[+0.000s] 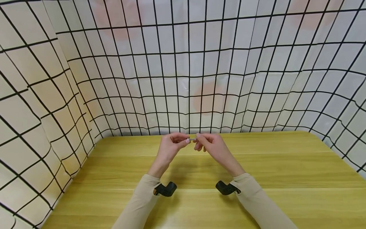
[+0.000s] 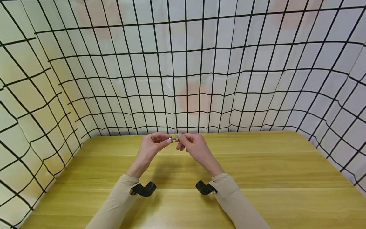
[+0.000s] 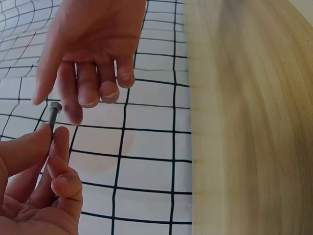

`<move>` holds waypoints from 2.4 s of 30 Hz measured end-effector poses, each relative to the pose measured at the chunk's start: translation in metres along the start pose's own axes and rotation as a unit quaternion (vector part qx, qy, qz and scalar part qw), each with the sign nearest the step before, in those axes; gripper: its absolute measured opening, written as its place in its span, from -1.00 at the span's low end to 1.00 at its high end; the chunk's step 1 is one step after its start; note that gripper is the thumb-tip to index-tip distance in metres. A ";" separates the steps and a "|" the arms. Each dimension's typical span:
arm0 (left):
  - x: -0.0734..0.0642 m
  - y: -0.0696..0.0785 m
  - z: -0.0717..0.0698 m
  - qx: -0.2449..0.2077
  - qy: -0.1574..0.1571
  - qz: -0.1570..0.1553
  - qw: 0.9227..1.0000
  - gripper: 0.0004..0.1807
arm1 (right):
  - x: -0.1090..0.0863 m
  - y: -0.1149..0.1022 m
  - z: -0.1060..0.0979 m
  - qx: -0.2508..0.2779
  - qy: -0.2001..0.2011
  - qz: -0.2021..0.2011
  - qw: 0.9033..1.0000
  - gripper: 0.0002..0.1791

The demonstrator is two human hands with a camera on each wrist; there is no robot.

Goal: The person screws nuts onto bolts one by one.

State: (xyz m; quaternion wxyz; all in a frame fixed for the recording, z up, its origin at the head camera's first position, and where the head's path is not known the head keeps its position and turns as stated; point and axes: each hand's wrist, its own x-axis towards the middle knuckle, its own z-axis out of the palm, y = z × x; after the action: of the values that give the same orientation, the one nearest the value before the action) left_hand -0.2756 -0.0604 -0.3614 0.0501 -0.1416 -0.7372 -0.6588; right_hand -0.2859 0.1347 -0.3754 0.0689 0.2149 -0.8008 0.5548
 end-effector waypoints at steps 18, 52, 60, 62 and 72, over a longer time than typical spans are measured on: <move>0.000 0.001 -0.003 0.000 0.010 0.006 1.000 -0.84 | -0.006 -0.026 -0.001 -0.017 -0.017 -0.082 0.996 -0.79; 0.001 0.001 -0.002 0.009 0.006 0.000 1.000 -0.86 | 0.001 -0.001 -0.002 0.008 -0.011 -0.041 0.999 -0.80; -0.002 -0.001 0.000 0.009 0.003 0.005 1.000 -0.85 | -0.001 0.005 -0.001 0.012 -0.014 -0.049 0.999 -0.82; -0.002 -0.002 0.000 0.010 0.002 0.008 1.000 -0.83 | -0.002 0.006 -0.001 0.013 -0.015 -0.051 0.999 -0.78; -0.002 -0.003 0.000 0.001 -0.003 0.016 1.000 -0.85 | -0.002 0.003 0.002 0.010 -0.007 -0.030 0.999 -0.72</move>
State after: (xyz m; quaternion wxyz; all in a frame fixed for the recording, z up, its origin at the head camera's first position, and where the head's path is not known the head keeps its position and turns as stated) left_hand -0.2740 -0.0605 -0.3646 0.0587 -0.1553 -0.7356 -0.6567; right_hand -0.2853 0.1345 -0.3789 0.0776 0.2435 -0.7887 0.5591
